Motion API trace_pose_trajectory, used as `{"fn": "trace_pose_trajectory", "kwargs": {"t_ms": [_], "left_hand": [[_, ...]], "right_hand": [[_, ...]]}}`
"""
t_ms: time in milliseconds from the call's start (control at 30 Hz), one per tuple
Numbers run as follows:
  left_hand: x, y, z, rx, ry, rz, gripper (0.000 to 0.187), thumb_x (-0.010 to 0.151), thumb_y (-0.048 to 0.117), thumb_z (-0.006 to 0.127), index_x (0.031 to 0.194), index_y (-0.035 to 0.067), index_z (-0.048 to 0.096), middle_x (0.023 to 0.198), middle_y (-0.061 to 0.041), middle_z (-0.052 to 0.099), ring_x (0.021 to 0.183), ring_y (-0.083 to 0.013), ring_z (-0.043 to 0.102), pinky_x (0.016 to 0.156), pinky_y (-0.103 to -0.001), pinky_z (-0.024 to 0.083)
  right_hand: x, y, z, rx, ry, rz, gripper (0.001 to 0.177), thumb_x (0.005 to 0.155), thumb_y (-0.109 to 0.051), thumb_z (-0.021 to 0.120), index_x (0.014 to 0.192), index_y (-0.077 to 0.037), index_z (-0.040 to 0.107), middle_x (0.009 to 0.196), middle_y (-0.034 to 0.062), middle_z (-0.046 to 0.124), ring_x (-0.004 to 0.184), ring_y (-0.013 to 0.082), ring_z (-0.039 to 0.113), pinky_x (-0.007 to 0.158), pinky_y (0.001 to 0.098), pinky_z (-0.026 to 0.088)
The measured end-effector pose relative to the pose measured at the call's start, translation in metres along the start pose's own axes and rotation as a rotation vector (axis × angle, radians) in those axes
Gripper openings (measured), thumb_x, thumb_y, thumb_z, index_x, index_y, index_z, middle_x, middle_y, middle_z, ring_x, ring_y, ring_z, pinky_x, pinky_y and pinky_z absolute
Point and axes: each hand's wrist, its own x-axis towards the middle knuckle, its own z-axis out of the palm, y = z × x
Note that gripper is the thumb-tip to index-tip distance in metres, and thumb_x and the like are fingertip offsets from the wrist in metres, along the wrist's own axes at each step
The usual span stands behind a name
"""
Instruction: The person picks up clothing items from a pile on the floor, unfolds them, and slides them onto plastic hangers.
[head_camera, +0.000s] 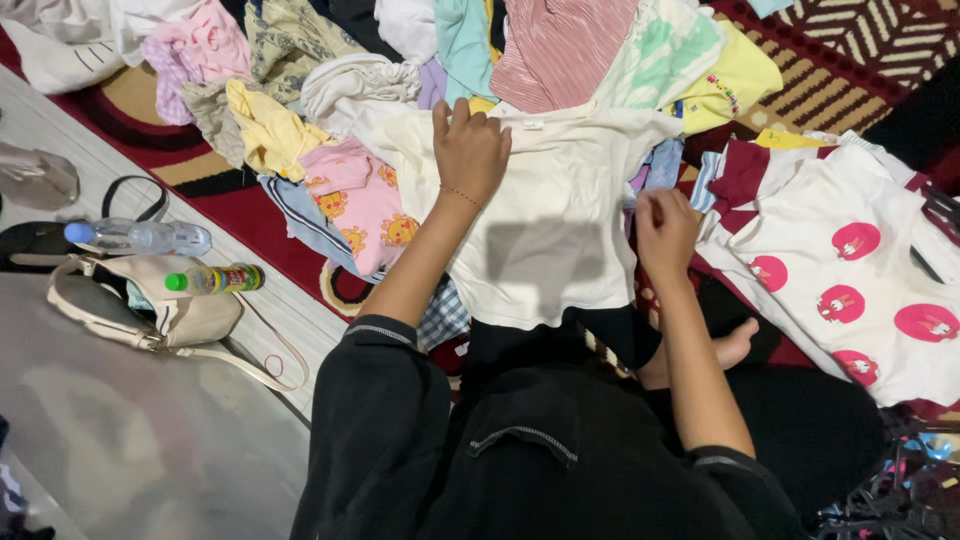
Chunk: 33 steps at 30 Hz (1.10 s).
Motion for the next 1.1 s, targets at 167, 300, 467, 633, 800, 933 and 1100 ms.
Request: {"fn": "trace_pose_trajectory", "kwargs": {"t_ms": [167, 300, 467, 633, 800, 933, 1100], "left_hand": [[-0.002, 0.018, -0.002, 0.035, -0.035, -0.167, 0.035, 0.069, 0.001, 0.075, 0.103, 0.005, 0.067, 0.079, -0.006, 0.055, 0.095, -0.0227, 0.052, 0.108, -0.054, 0.02], [0.002, 0.016, -0.039, -0.056, -0.099, -0.234, 0.048, 0.064, -0.002, 0.075, 0.11, 0.008, 0.066, 0.093, -0.004, 0.047, 0.102, -0.0257, 0.046, 0.102, -0.057, 0.02], [0.02, 0.004, -0.118, -0.158, -0.256, -0.375, 0.049, 0.066, 0.008, 0.082, 0.113, 0.013, 0.072, 0.155, -0.017, 0.024, 0.143, -0.0456, 0.009, 0.104, -0.077, 0.004], [0.03, 0.024, -0.144, -0.129, -0.227, -0.298, 0.061, 0.057, 0.018, 0.073, 0.117, 0.026, 0.063, 0.162, -0.012, 0.005, 0.15, -0.0427, 0.002, 0.113, -0.078, 0.006], [0.04, 0.038, -0.159, -0.155, -0.082, -0.273, 0.059, 0.058, 0.014, 0.063, 0.118, 0.014, 0.063, 0.161, -0.011, 0.015, 0.152, -0.0408, 0.01, 0.115, -0.079, 0.01], [0.035, 0.014, -0.142, -0.706, -0.24, -0.219, 0.047, 0.073, 0.006, 0.054, 0.12, 0.008, 0.063, 0.129, -0.004, 0.061, 0.116, -0.0222, 0.046, 0.116, -0.061, 0.012], [0.047, 0.003, -0.162, -1.214, -0.464, -0.343, 0.026, 0.098, 0.015, 0.052, 0.12, 0.011, 0.068, 0.107, 0.002, 0.071, 0.069, -0.0066, 0.043, 0.07, -0.022, 0.039]], "right_hand": [[0.075, -0.109, 0.039, -0.274, -0.083, -0.694, 0.015, 0.095, -0.021, 0.061, 0.108, -0.02, 0.068, 0.11, -0.0002, 0.07, 0.118, 0.0202, 0.057, 0.103, 0.0506, 0.023], [0.091, -0.097, 0.072, -0.328, -0.128, -0.719, 0.018, 0.1, -0.029, 0.054, 0.101, -0.019, 0.069, 0.089, 0.0006, 0.07, 0.105, 0.0156, 0.061, 0.105, 0.0528, 0.02], [0.089, -0.074, 0.023, -0.519, 0.107, -0.741, 0.045, 0.103, -0.035, 0.059, 0.06, -0.022, 0.058, 0.052, -0.0028, 0.055, 0.078, 0.0106, 0.06, 0.106, 0.0447, 0.025], [0.057, -0.144, -0.048, -0.765, -0.099, -0.445, 0.05, 0.092, -0.033, 0.062, 0.133, -0.005, 0.06, 0.095, 0.0022, 0.066, 0.106, 0.0202, 0.058, 0.117, 0.0539, 0.007], [0.047, -0.153, -0.073, -1.02, -0.157, -0.298, 0.076, 0.099, -0.06, 0.054, 0.155, -0.01, 0.05, 0.113, -0.0046, 0.061, 0.118, 0.0173, 0.049, 0.117, 0.064, -0.019], [0.049, -0.166, -0.116, -0.663, -0.187, -0.471, 0.036, 0.101, -0.047, 0.07, 0.112, -0.013, 0.068, 0.091, -0.0044, 0.069, 0.099, 0.0169, 0.056, 0.118, 0.0542, 0.004], [0.058, -0.143, -0.173, 0.169, -0.604, -0.517, 0.017, 0.087, -0.027, 0.066, 0.082, -0.012, 0.069, 0.095, -0.0038, 0.067, 0.098, 0.018, 0.053, 0.107, 0.0401, 0.028]]}}
